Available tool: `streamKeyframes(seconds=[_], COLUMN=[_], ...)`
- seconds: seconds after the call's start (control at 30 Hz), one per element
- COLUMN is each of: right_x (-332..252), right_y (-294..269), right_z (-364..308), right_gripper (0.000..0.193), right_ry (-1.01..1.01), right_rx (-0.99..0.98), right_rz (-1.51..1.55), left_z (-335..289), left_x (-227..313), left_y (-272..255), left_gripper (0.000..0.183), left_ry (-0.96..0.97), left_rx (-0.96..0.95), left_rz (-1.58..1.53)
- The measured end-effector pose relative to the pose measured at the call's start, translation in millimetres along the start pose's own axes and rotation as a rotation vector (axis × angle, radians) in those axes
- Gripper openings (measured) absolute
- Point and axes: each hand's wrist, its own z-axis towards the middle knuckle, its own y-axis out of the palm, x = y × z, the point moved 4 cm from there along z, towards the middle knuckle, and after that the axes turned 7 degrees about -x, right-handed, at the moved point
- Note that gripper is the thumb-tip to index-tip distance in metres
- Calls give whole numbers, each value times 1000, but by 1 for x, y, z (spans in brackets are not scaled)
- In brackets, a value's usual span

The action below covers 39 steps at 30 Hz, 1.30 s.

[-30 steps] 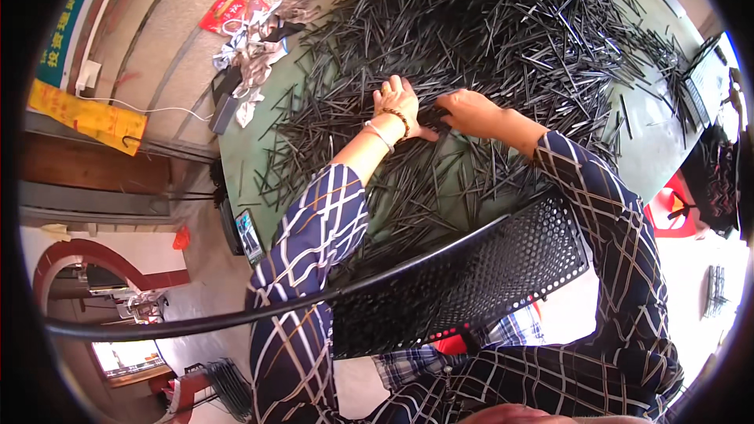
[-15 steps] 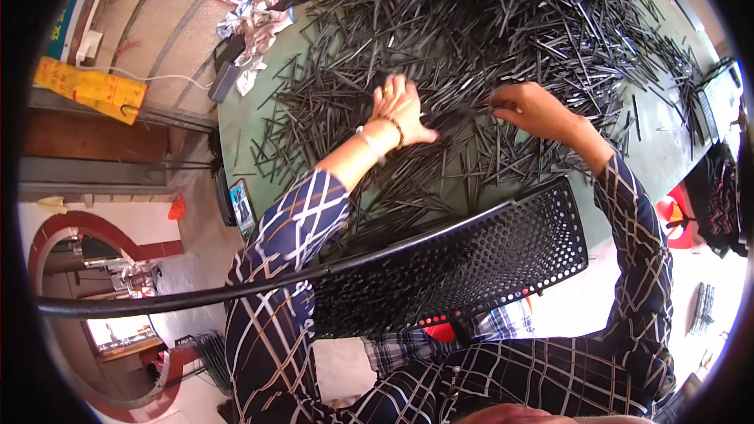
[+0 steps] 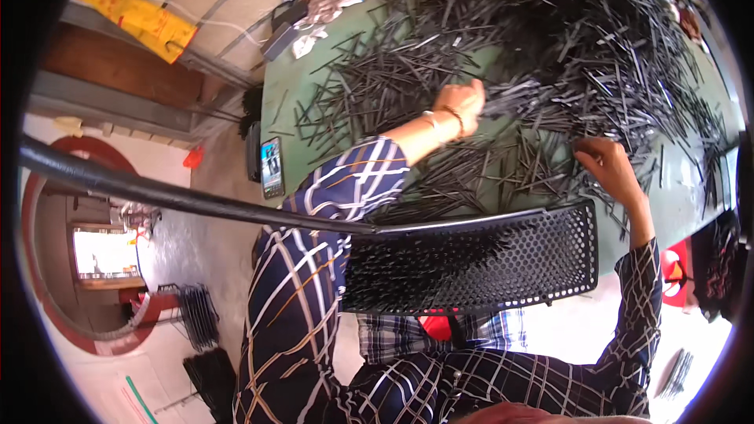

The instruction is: Sorting and bundling thin black rods using an organizing tray on a workbench.

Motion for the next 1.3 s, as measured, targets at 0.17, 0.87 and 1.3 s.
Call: streamKeyframes(seconds=[0.17,0.87,1.3], right_x=[2,15,7], right_y=[-18,-5,-5], right_z=[-23,-47,-53], right_gripper=[24,25,26], right_ry=[-15,122,197], right_rx=[61,77,78], right_rz=[22,40,95], left_z=[-21,-96,-114], left_x=[-28,-149,-155], left_y=[-57,-4,31], left_gripper=[46,21,38], left_ry=[71,-182,-69], left_rx=[-21,554,861], left_rz=[-291,-1671,-1368])
